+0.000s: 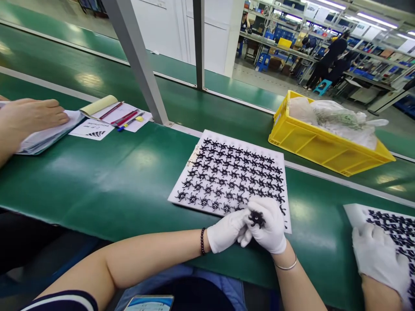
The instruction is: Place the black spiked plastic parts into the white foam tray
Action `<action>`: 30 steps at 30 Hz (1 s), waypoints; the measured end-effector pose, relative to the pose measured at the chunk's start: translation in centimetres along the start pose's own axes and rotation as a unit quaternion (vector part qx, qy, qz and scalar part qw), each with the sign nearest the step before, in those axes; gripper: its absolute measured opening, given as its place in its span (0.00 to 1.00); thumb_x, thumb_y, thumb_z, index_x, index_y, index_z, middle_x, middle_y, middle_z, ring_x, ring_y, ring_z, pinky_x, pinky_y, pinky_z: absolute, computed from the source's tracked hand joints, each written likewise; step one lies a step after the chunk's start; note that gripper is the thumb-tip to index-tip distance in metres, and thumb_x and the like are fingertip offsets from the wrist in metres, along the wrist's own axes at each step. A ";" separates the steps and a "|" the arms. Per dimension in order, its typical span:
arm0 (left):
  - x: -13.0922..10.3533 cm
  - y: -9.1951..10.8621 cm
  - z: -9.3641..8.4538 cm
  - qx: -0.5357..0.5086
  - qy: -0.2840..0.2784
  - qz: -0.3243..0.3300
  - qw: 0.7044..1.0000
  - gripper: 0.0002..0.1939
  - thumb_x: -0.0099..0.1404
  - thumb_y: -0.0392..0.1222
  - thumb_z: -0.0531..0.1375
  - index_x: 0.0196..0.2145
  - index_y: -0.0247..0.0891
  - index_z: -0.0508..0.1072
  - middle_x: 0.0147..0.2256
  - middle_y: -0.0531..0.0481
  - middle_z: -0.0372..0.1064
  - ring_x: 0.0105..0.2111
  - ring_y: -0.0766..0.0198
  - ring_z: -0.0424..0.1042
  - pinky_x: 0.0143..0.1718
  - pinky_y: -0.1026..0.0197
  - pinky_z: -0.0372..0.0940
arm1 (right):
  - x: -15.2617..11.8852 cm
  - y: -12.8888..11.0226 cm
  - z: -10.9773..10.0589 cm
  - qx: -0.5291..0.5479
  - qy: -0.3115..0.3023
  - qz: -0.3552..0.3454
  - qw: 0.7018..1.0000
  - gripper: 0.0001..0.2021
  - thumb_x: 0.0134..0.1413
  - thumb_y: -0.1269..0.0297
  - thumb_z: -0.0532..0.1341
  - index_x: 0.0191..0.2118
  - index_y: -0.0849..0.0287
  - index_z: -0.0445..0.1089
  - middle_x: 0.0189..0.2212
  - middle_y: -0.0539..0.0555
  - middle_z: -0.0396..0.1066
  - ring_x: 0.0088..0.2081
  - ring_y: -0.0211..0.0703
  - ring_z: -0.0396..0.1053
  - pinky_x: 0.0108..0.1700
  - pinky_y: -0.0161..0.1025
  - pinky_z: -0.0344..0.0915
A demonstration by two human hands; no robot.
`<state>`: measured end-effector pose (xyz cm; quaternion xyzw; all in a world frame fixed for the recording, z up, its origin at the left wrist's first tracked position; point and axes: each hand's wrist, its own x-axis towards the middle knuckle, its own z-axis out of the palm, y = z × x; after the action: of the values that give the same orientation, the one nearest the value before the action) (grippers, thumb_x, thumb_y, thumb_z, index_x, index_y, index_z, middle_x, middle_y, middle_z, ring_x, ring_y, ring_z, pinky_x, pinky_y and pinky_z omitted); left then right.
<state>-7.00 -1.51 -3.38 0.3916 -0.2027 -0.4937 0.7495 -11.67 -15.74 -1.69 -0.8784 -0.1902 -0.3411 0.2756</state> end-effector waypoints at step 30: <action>-1.0 0.8 1.0 0.093 0.166 0.072 0.979 0.22 0.64 0.50 0.58 0.50 0.32 0.60 0.28 0.54 0.62 0.19 0.73 0.61 0.23 0.68 0.58 | 0.3 1.1 -1.4 -0.235 -0.072 -0.098 0.964 0.09 0.63 0.68 0.55 0.47 0.63 0.66 0.24 0.52 0.67 0.24 0.42 0.63 0.30 0.40 0.56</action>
<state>-7.66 -0.83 -2.03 0.5201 -0.1484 -0.3458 0.7667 -11.55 -17.41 -1.03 -0.9179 -0.2092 -0.3371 0.0120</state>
